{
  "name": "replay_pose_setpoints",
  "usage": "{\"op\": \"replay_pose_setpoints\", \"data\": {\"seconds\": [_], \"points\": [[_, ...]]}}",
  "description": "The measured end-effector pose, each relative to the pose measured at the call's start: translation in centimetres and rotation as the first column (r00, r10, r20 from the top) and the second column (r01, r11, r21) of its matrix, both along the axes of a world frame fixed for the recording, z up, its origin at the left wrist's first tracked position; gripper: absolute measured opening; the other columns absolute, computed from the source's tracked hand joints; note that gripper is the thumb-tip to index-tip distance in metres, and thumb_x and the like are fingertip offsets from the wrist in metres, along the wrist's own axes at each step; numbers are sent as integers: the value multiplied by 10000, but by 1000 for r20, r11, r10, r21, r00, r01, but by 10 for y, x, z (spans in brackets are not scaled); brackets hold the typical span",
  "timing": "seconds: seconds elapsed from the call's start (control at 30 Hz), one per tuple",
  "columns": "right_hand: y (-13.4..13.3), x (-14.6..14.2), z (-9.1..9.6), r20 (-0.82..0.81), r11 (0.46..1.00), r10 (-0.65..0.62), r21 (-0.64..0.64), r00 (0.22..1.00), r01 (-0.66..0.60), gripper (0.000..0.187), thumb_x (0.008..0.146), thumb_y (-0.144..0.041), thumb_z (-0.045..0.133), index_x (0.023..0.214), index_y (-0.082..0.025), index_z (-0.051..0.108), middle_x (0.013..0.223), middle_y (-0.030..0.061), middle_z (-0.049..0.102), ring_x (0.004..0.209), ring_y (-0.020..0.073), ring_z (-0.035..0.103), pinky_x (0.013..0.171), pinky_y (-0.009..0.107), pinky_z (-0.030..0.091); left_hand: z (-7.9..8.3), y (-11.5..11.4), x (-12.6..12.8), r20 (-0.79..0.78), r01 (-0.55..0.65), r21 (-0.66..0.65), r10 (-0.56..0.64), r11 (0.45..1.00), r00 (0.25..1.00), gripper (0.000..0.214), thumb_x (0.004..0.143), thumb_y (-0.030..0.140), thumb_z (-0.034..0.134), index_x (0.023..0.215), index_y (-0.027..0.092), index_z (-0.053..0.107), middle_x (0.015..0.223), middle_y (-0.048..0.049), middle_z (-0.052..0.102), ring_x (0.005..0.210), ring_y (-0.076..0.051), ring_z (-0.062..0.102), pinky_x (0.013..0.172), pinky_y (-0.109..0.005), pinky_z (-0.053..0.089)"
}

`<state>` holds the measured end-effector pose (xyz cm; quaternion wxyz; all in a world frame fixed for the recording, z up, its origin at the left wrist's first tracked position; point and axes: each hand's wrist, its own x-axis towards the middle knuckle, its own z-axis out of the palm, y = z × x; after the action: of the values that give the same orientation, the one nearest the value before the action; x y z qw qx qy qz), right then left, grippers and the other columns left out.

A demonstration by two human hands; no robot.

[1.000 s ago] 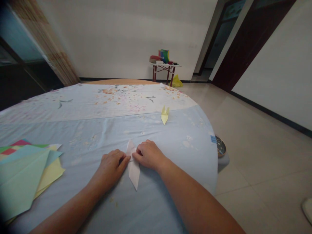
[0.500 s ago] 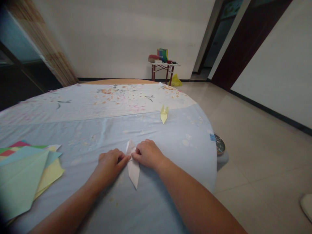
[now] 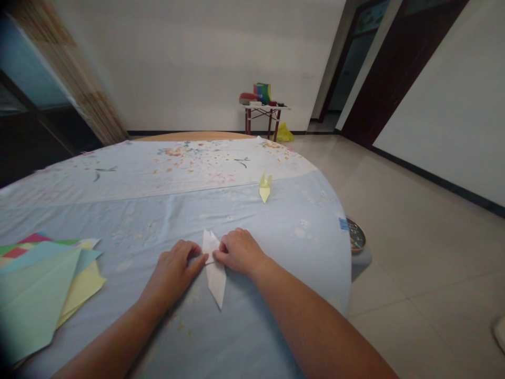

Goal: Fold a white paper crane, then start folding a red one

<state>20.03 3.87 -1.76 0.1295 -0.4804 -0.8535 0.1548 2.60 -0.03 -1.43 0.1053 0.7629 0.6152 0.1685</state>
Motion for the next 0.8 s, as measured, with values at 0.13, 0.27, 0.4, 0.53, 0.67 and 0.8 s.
{"op": "replay_pose_setpoints", "data": {"seconds": [0.13, 0.27, 0.4, 0.53, 0.67, 0.8], "points": [[-1, 0, 0, 2, 1000, 6, 11, 1000, -6, 212, 780, -327, 559, 664, -163, 627, 670, 29, 620, 677, 135, 486, 652, 251, 298, -3, -2, 0, 2, 58, 64, -58, 996, 998, 335, 848, 328, 410, 1140, 205, 518, 1051, -79, 553, 969, -222, 532, 832, -362, 399], [-2, 0, -1, -24, 1000, 16, 20, 1000, -15, 190, 780, -311, 561, 666, -163, 595, 665, 16, 603, 664, 123, 470, 664, 247, 297, -2, -3, 2, -60, 117, 56, -114, 992, 992, 358, 878, 301, 355, 1173, 205, 532, 1083, -91, 551, 993, -228, 514, 867, -375, 386], [-3, 0, -2, -74, 1000, -12, 14, 997, 13, 145, 766, -305, 581, 760, -159, 575, 697, 12, 593, 699, 126, 471, 659, 236, 298, 0, -4, 4, -101, 130, 45, -125, 990, 987, 368, 884, 314, 347, 1172, 194, 543, 1102, -107, 548, 983, -235, 511, 867, -391, 382], [-4, 0, -2, -77, 999, -35, -10, 996, 34, 175, 751, -307, 604, 839, -166, 551, 673, -4, 574, 705, 137, 466, 654, 239, 292, 0, -4, 4, -111, 126, 44, -121, 991, 986, 363, 877, 339, 372, 1170, 211, 542, 1104, -105, 548, 986, -235, 503, 864, -388, 379], [-6, 1, -2, -84, 999, -40, 2, 996, 41, 226, 761, -324, 602, 913, -174, 529, 668, -9, 564, 706, 143, 456, 648, 242, 284, 0, -2, 3, -119, 133, 53, -126, 990, 985, 370, 875, 362, 374, 1166, 214, 548, 1106, -109, 540, 992, -240, 484, 871, -397, 372], [-6, 3, -3, -112, 1000, -15, 15, 994, 17, 231, 784, -314, 583, 968, -189, 522, 677, -14, 564, 712, 142, 455, 661, 243, 283, -1, -3, 3, -102, 114, 56, -108, 992, 989, 362, 867, 368, 396, 1167, 239, 553, 1103, -100, 537, 994, -237, 471, 878, -403, 365]]}}
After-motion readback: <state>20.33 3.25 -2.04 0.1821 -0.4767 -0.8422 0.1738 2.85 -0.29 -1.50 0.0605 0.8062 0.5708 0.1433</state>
